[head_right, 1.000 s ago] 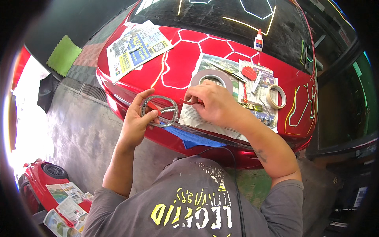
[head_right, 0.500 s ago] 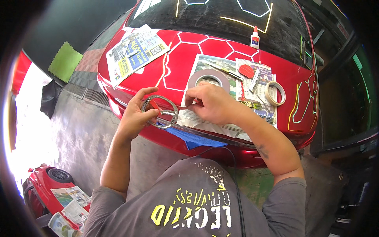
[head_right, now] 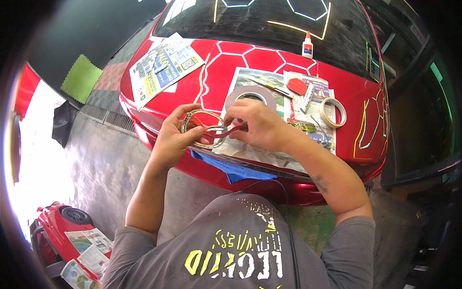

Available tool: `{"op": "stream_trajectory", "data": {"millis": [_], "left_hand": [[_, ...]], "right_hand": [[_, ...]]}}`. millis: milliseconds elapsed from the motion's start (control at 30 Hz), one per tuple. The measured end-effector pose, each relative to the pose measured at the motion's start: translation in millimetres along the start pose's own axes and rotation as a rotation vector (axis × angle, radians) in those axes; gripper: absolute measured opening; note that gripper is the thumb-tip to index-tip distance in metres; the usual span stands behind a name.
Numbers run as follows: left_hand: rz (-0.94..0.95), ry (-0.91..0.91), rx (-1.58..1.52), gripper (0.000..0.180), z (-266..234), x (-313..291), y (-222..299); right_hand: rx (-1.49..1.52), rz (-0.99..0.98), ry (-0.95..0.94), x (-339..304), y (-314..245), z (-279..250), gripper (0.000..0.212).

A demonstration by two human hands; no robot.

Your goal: The person applies red tape to the inner edges of a chrome Mazda emblem using a plastic squeegee and scissors. They press the tape into place, trim excess, and inspect the emblem throughout the process.

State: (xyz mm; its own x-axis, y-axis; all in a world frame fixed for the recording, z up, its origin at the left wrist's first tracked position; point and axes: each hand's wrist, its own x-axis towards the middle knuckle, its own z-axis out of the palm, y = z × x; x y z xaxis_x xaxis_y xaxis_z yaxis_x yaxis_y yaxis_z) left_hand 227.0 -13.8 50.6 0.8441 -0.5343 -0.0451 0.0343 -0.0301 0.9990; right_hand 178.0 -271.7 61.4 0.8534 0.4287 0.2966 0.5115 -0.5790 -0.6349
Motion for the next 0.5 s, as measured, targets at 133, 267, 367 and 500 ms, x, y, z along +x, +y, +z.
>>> {"op": "stream_trajectory", "data": {"millis": [133, 267, 367, 500], "left_hand": [[-0.01, 0.007, -0.003, 0.053, 0.3, 0.2, -3.5], [-0.041, 0.021, -0.073, 0.053, -0.1, -0.6, -9.2], [-0.049, 0.056, -0.124, 0.054, 3.1, -2.9, -14.3], [-0.028, 0.146, -0.178, 0.055, 9.9, -10.0, -17.0]], "right_hand": [[-0.233, -0.191, 0.038, -2.1, 6.3, 3.9, 0.028], [-0.339, -0.232, 0.086, -0.7, 3.6, 6.5, 0.026], [-0.342, -0.278, 0.111, 1.1, 7.2, 8.8, 0.024], [-0.195, -0.195, 0.142, -1.6, 10.1, 10.5, 0.021]]}}
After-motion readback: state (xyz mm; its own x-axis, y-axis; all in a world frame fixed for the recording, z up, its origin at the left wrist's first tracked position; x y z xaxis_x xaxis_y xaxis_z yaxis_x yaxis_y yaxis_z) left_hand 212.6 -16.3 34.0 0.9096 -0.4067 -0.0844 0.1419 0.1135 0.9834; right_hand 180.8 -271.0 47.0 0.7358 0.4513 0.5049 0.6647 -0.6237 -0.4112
